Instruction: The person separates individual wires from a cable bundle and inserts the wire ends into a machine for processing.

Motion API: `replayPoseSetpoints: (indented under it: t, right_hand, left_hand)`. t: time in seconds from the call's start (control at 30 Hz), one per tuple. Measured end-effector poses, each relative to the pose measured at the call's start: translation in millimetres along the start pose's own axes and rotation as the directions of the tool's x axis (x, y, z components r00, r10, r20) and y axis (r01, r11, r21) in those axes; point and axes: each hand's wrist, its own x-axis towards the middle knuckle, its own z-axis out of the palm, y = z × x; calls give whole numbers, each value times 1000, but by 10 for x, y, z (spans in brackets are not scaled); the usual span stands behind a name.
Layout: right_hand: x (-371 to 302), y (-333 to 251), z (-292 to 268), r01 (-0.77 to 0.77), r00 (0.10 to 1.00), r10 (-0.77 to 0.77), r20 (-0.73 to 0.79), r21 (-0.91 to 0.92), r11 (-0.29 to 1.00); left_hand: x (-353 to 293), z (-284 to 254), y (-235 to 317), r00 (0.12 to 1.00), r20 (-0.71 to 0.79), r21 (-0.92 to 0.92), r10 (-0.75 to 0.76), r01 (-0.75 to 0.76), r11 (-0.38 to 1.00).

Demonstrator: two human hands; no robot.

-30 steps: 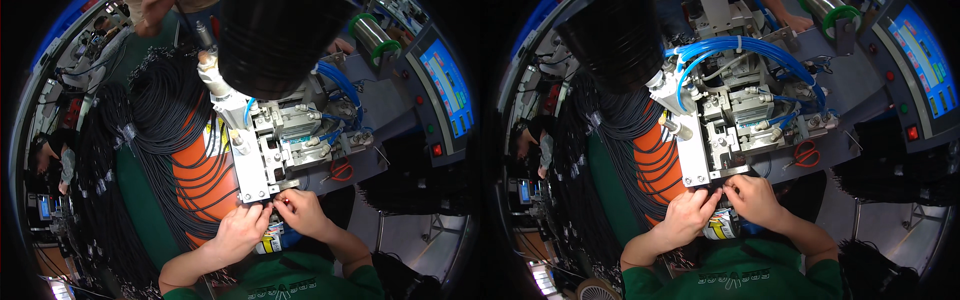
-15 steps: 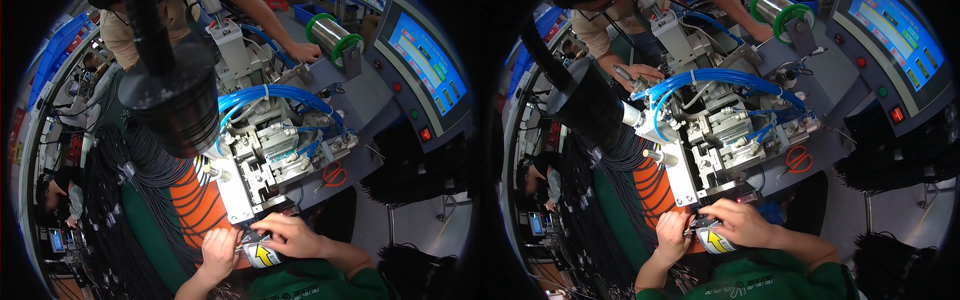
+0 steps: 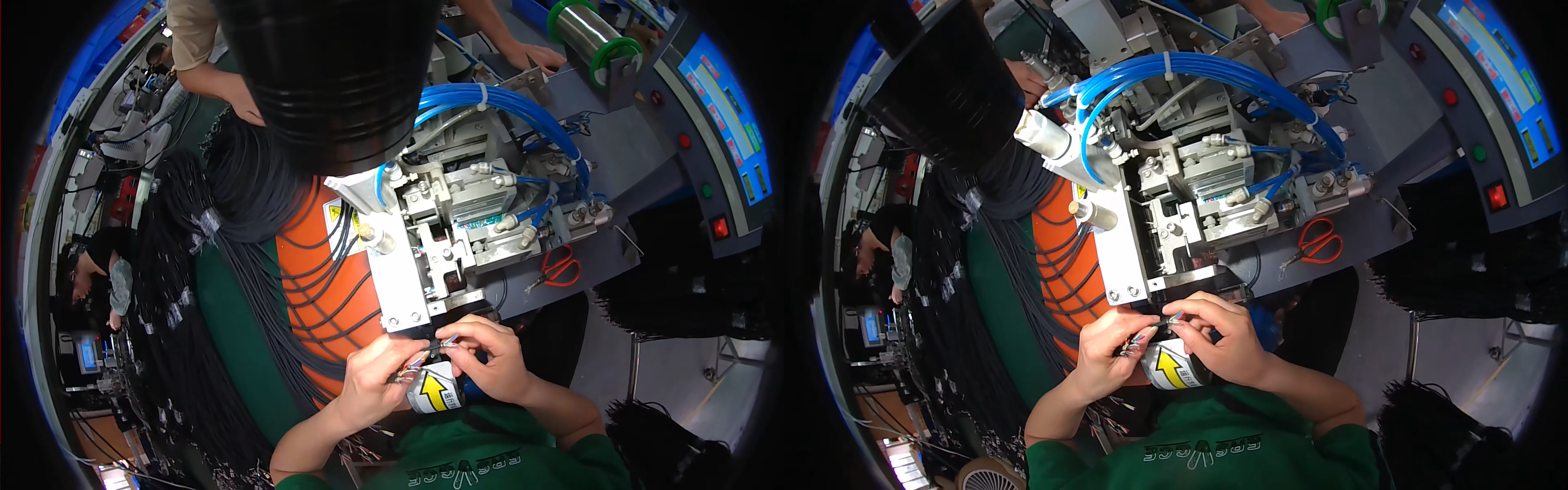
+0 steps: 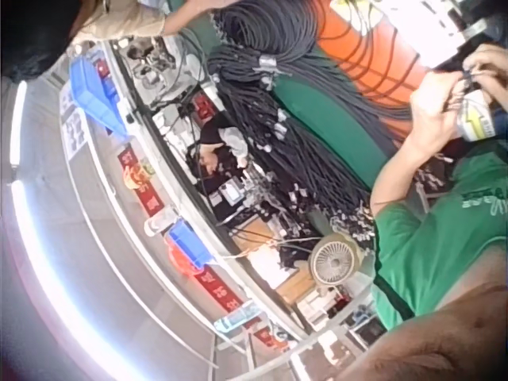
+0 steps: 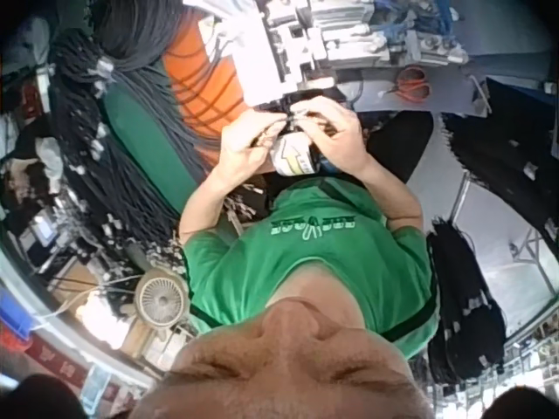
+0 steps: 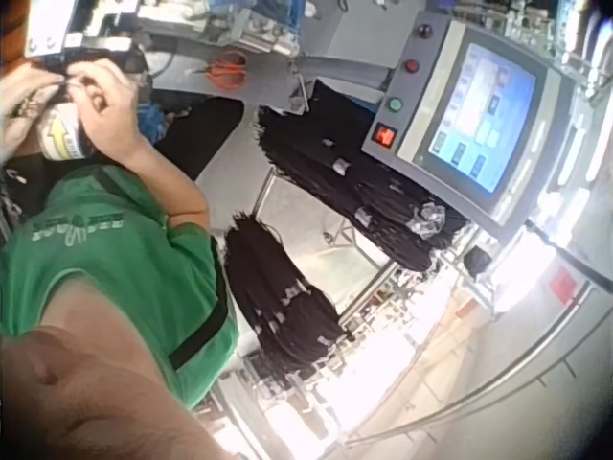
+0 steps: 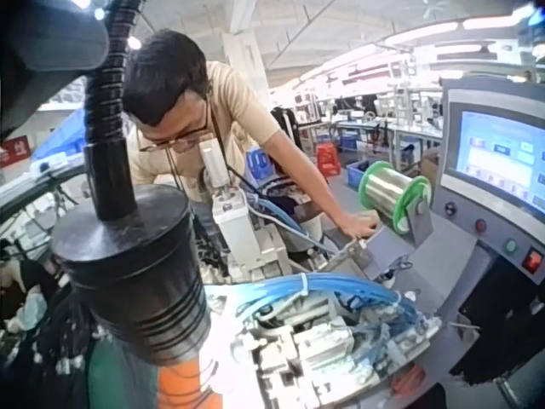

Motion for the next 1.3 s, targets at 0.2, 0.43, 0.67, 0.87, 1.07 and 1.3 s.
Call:
replayPoseSetpoints:
  t: [0.2,0.43,0.67,0.87,1.07,1.3]
  right_hand:
    - [31,73,-80,-293,944,322,74,637,713]
    - [85,-8,-87,-460,888,395,237,514,724]
    - [-26,83,220,-48,978,107,-180,303,952]
    - [-34,14,212,283,915,-400,-58,-615,736]
    - [12,102,-82,-176,984,166,62,436,883]
    - [91,77,-162,-246,969,212,128,390,887]
  left_hand:
    - [64,-92,-112,999,6,58,-47,46,997]
    - [16,-50,-55,995,76,94,71,-78,993]
    - [-3,93,50,991,136,168,5,-28,985]
    - [17,143,6,999,20,-8,-42,43,999]
    - [18,131,-41,995,99,-34,-34,38,999]
    - [70,12,-98,963,255,-179,-82,131,975]
